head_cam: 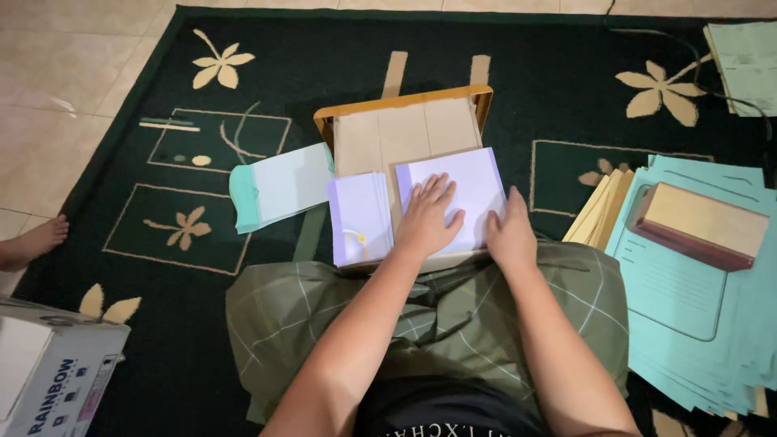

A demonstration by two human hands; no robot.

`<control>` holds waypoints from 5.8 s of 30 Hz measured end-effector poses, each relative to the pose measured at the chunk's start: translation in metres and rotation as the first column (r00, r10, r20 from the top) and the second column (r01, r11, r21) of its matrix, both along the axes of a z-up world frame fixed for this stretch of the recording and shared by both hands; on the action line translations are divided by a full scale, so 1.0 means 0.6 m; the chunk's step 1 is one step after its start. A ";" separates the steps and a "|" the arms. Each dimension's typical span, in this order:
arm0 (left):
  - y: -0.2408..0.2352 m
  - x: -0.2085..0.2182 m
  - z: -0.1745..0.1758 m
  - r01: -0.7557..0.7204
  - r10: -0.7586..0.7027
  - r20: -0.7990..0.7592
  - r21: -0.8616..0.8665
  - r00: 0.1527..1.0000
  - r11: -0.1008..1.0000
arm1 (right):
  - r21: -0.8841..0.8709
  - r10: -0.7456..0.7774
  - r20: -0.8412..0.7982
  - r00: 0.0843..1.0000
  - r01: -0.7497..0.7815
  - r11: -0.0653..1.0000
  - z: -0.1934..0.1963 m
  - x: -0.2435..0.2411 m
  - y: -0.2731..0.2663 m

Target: Placing papers into folders and smoothing them down to organize them.

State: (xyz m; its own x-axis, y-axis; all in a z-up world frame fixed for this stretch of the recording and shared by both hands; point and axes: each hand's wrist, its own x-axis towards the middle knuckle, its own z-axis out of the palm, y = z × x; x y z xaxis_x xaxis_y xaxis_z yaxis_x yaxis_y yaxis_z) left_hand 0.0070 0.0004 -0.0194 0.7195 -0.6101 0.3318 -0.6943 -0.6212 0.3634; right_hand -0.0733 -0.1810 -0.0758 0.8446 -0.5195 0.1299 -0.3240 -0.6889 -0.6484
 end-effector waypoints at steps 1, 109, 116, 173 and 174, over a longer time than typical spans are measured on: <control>0.000 0.001 -0.004 0.002 -0.002 -0.001 0.002 1.000 1.000 | 0.002 -0.002 -0.001 1.000 0.002 1.000 -0.008 0.001 -0.007; 0.009 -0.037 -0.040 0.129 -0.133 0.026 0.127 0.991 0.984 | -0.042 0.126 -0.017 0.992 -0.127 0.991 -0.002 0.014 -0.011; 0.028 -0.045 0.019 0.227 -0.210 -0.102 0.194 0.972 0.954 | 0.017 0.051 -0.128 0.991 -0.049 0.999 0.013 0.009 -0.003; 0.006 -0.011 -0.001 -0.048 0.064 -0.106 0.143 0.992 0.989 | 0.119 0.038 -0.124 0.992 -0.023 0.993 -0.006 0.017 -0.022; 0.007 -0.013 0.003 -0.041 0.059 -0.122 0.142 0.991 0.989 | 0.093 0.020 -0.124 0.992 -0.008 0.996 -0.020 0.017 -0.030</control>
State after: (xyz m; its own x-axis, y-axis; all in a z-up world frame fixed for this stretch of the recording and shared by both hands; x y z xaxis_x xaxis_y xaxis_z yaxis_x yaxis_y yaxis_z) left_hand -0.0009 0.0047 -0.0173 0.7809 -0.6060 0.1516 -0.6154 -0.7047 0.3531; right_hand -0.0631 -0.1991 -0.0877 0.8585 -0.5123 -0.0244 -0.3968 -0.6333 -0.6645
